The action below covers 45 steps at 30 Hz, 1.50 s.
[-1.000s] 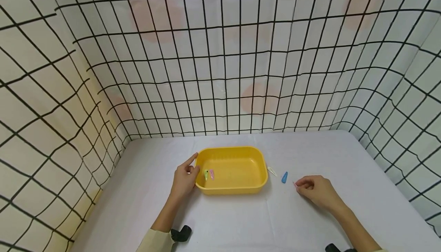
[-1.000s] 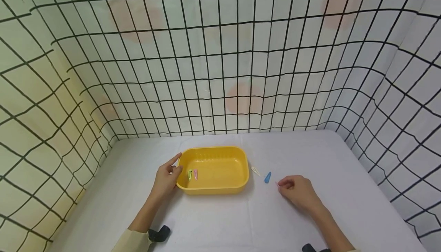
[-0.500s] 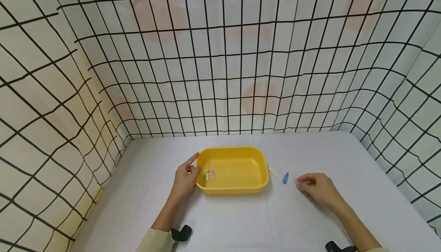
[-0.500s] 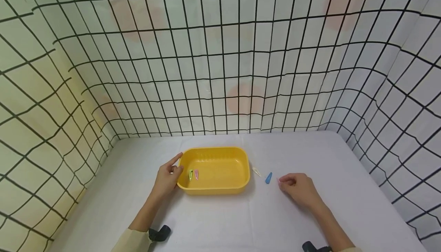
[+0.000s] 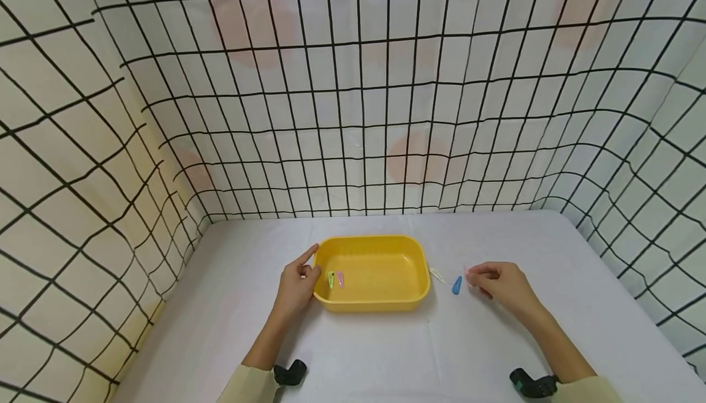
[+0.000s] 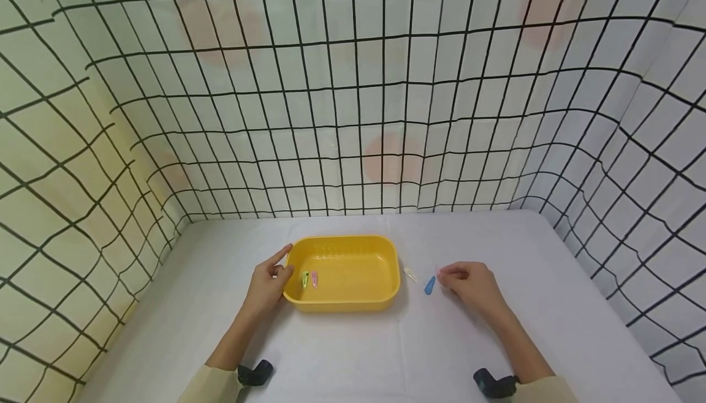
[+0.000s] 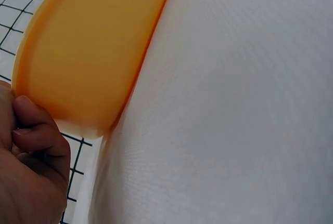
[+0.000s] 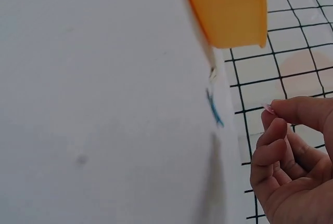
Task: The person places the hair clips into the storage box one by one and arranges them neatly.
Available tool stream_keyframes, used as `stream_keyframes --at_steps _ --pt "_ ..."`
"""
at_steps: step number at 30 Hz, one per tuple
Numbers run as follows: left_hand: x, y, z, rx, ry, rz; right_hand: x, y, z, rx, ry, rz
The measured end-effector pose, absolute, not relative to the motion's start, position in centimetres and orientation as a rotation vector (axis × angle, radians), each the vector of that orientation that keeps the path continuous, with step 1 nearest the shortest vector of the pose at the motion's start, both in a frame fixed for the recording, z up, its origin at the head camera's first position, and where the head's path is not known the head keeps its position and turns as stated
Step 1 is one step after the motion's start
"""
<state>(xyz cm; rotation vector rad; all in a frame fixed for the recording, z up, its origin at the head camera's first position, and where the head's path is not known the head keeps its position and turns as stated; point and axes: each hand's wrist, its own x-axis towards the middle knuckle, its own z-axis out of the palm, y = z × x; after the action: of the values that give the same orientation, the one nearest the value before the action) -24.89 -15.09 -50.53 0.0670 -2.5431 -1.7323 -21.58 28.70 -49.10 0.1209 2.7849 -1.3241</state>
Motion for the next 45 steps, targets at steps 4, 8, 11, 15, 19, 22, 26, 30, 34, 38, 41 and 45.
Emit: stream_keyframes --at_steps 4,8,11,15,19,22,26,30,34,38,41,45 --pt "-24.9 -15.2 -50.5 0.057 -2.533 -1.756 -22.4 27.7 -47.9 0.109 2.737 -1.396" --pt "-24.9 -15.3 -50.5 0.038 -2.528 -1.765 -23.1 26.4 -46.5 0.089 2.694 -1.467" --pt "-24.9 -15.3 -50.6 0.026 -2.524 -1.764 -23.7 25.5 -45.9 0.055 2.674 -1.518" --pt "-25.0 -15.3 -50.7 0.019 -2.524 -1.754 -24.4 24.3 -45.5 0.028 2.646 -1.558" --pt "-24.9 -15.2 -50.7 0.028 -2.529 -1.752 -24.8 23.1 -45.0 0.018 2.614 -1.587" --pt "-24.9 -15.2 -50.6 0.032 -2.531 -1.751 -25.1 22.2 -44.6 -0.009 2.594 -1.617" --pt "-24.9 -15.2 -50.5 0.044 -2.537 -1.752 -25.3 21.1 -44.4 -0.057 2.574 -1.651" --pt "-24.9 -15.2 -50.5 0.049 -2.538 -1.754 -25.6 20.0 -44.2 -0.081 2.536 -1.680" --pt "-24.9 -15.2 -50.6 0.048 -2.534 -1.753 -25.8 18.9 -44.0 -0.088 2.493 -1.707" --pt "-24.9 -15.2 -50.6 0.046 -2.537 -1.755 -26.1 18.0 -44.1 -0.129 2.463 -1.743" --pt "-24.9 -15.2 -50.6 0.043 -2.538 -1.759 -26.4 17.4 -44.4 -0.161 2.454 -1.755" --pt "-24.9 -15.2 -50.6 0.034 -2.526 -1.760 -26.8 16.3 -44.8 -0.188 2.461 -1.737"
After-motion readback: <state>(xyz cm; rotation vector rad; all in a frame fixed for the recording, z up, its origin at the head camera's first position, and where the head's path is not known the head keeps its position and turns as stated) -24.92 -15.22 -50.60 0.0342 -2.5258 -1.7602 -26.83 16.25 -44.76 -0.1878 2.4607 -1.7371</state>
